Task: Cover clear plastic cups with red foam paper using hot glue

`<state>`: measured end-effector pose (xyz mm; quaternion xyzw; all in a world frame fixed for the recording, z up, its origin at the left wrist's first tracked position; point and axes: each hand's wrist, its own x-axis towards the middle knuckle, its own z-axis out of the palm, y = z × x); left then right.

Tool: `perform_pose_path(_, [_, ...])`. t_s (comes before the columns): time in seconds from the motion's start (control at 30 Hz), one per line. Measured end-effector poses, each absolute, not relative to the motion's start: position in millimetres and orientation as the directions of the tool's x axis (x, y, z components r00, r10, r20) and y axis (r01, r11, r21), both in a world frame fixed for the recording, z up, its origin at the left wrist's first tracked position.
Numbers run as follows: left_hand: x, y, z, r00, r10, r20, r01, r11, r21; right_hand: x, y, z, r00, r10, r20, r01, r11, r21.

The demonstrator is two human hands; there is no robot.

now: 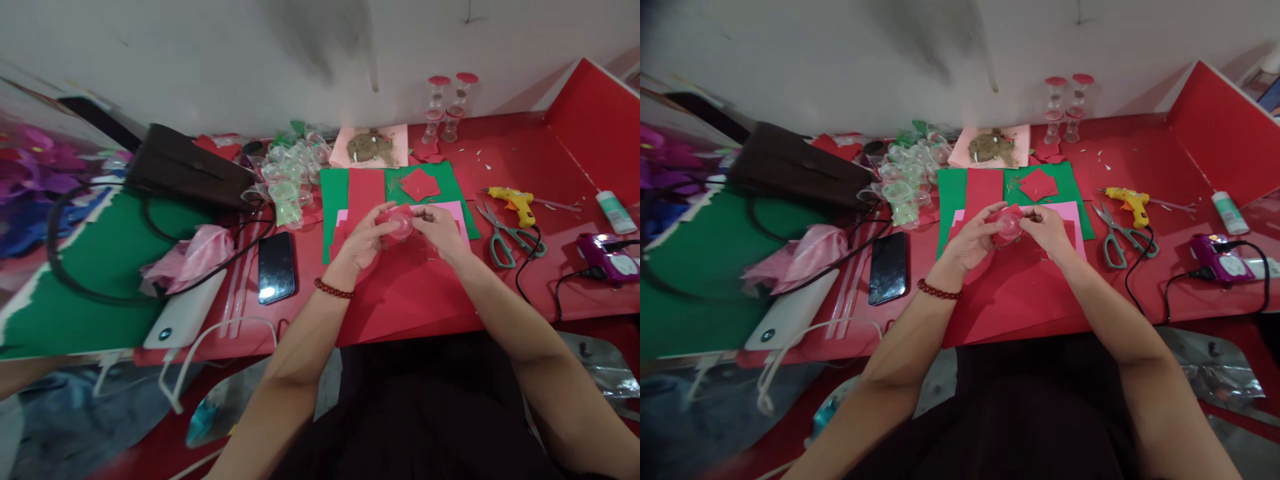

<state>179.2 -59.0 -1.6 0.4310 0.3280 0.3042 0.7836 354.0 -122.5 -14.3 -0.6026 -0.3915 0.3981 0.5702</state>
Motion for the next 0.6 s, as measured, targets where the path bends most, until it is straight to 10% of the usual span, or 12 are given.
perform_pose_path(0.6, [182.5, -52.8, -8.2, 0.516, 0.824, -0.234, -0.284, 0.422, 0.861, 344.3, -127.4, -4.4, 0.344, 0.931, -0.126, -0.115, -0.092, -0.989])
